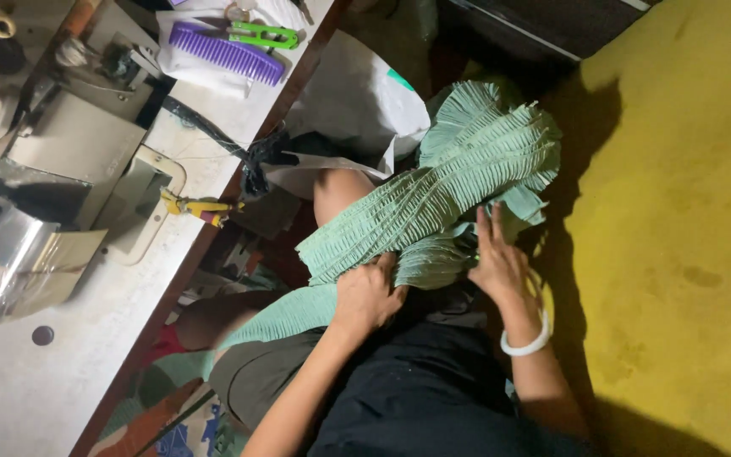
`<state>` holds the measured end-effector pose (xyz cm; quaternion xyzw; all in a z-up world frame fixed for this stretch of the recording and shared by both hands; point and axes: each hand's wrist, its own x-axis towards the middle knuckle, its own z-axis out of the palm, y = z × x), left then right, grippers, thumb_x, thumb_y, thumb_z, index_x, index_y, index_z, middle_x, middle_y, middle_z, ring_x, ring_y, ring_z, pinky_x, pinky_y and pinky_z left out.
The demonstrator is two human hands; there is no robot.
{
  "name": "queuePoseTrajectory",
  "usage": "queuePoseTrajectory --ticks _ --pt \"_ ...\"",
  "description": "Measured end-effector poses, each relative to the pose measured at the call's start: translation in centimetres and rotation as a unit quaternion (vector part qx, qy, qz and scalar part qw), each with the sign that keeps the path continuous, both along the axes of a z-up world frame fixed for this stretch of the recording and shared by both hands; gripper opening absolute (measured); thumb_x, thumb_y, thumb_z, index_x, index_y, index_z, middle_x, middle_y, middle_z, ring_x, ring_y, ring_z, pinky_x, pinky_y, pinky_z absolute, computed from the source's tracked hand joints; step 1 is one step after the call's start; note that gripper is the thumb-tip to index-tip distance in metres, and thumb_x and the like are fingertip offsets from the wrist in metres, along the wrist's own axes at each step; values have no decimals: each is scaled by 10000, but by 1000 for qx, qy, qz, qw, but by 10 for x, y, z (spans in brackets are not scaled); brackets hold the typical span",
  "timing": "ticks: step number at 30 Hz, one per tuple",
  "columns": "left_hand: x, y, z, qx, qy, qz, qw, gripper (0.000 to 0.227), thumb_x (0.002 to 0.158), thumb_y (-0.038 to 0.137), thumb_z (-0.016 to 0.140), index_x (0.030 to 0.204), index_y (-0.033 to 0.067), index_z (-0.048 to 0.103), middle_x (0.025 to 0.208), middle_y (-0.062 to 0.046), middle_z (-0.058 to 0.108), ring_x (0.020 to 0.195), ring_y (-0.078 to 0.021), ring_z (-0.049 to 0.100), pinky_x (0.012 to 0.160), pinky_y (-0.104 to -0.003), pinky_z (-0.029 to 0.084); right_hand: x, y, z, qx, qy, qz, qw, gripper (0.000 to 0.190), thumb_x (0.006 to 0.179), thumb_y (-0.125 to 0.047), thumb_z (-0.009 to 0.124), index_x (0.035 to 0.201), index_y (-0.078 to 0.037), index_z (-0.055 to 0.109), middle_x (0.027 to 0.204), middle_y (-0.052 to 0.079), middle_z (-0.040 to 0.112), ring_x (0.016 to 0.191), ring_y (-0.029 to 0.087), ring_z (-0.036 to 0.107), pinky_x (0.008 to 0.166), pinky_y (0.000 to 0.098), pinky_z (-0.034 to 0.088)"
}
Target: The person is separating and cutting pleated fabric strips from a bundle using scissors at a sewing workstation.
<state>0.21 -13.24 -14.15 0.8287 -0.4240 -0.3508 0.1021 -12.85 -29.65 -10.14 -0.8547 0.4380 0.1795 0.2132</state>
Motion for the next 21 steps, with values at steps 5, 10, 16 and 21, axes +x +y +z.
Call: queuePoseTrajectory --ticks 5,10,16,21 --pt "5 12 13 22 39 1 999 487 755 489 568 1143 195 560 1032 -104 688 920 -406 680 756 -537 534 -21 0 -68 -12 33 80 996 822 730 108 604 1471 -57 290 1603 156 199 786 425 700 691 499 587" --pt "13 31 34 9 93 64 993 399 776 439 556 1089 198 607 938 -132 692 952 -424 652 799 -521 531 -60 -19 -127 -54 -83 31 995 735 735 121 475 1420 -140 426 1549 25 373 844 440 680 758 532 567" --pt "13 50 24 4 140 79 987 399 759 421 596 1088 201 648 877 -173 702 943 -437 654 822 -526 532 -85 -117 -97 -106 95 -9 990 613 721 -225 592 1274 -489 574 988 -14 761 899 283 735 804 451 580" --pt "15 56 4 -67 265 198 941 331 783 400 592 937 122 686 879 -236 696 985 -470 624 833 -529 494 -32 -135 -41 -52 112 36 992 556 671 -244 593 1213 -333 674 1046 71 758 1046 333 686 930 479 519"
